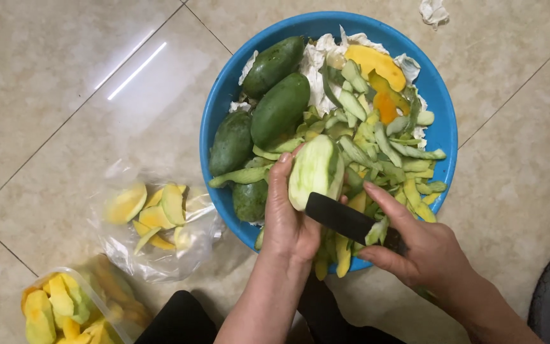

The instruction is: Peeling and slicing mangoes into a container using a knife

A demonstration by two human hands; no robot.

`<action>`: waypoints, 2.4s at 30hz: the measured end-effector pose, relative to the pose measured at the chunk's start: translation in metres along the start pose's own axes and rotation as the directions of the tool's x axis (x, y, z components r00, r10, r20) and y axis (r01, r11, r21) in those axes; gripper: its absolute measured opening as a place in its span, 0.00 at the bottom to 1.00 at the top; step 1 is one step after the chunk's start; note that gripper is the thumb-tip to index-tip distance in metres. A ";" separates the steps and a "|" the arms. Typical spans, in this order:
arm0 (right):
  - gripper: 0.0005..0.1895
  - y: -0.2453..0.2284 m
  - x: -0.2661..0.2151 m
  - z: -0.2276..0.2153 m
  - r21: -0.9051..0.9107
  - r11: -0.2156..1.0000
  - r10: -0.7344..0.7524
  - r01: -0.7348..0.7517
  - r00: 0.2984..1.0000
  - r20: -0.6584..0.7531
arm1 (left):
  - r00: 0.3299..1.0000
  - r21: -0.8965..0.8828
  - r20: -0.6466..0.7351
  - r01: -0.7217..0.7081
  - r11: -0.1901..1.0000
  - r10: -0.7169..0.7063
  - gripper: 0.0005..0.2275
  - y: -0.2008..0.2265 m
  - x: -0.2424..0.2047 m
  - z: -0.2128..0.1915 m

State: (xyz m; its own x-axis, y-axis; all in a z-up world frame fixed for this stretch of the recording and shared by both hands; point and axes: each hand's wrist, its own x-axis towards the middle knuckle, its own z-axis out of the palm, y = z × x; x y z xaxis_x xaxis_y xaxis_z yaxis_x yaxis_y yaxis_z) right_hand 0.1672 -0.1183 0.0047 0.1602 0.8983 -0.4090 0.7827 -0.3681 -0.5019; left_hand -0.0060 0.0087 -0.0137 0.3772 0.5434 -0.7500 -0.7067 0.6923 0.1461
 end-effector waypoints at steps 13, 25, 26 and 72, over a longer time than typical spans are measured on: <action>0.45 -0.018 0.020 -0.003 0.108 0.994 -0.012 0.017 0.999 -0.049 | 0.999 0.094 -0.022 -0.043 0.995 0.046 0.29 0.004 -0.011 0.015; 0.43 -0.042 0.043 -0.026 0.392 0.917 0.048 -0.070 0.997 0.064 | 0.988 0.223 0.155 -0.052 0.974 0.018 0.33 -0.004 -0.006 -0.003; 0.43 -0.042 0.044 -0.026 0.415 0.908 0.034 -0.057 0.997 0.063 | 0.988 0.225 0.156 -0.046 0.973 0.010 0.33 -0.004 -0.005 -0.004; 0.41 -0.011 0.015 -0.025 0.645 0.761 -0.188 0.067 0.975 0.121 | 0.780 0.024 0.581 0.270 0.963 -0.233 0.24 0.007 0.038 -0.080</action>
State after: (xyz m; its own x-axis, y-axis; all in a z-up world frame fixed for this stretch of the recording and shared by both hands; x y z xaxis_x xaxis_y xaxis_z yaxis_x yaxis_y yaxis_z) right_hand 0.1759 -0.0946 0.0236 -0.0634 0.9158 -0.3965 0.2181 -0.3750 -0.9010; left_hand -0.0446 -0.0043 -0.0930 0.8067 0.5381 -0.2445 -0.5639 0.8246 -0.0459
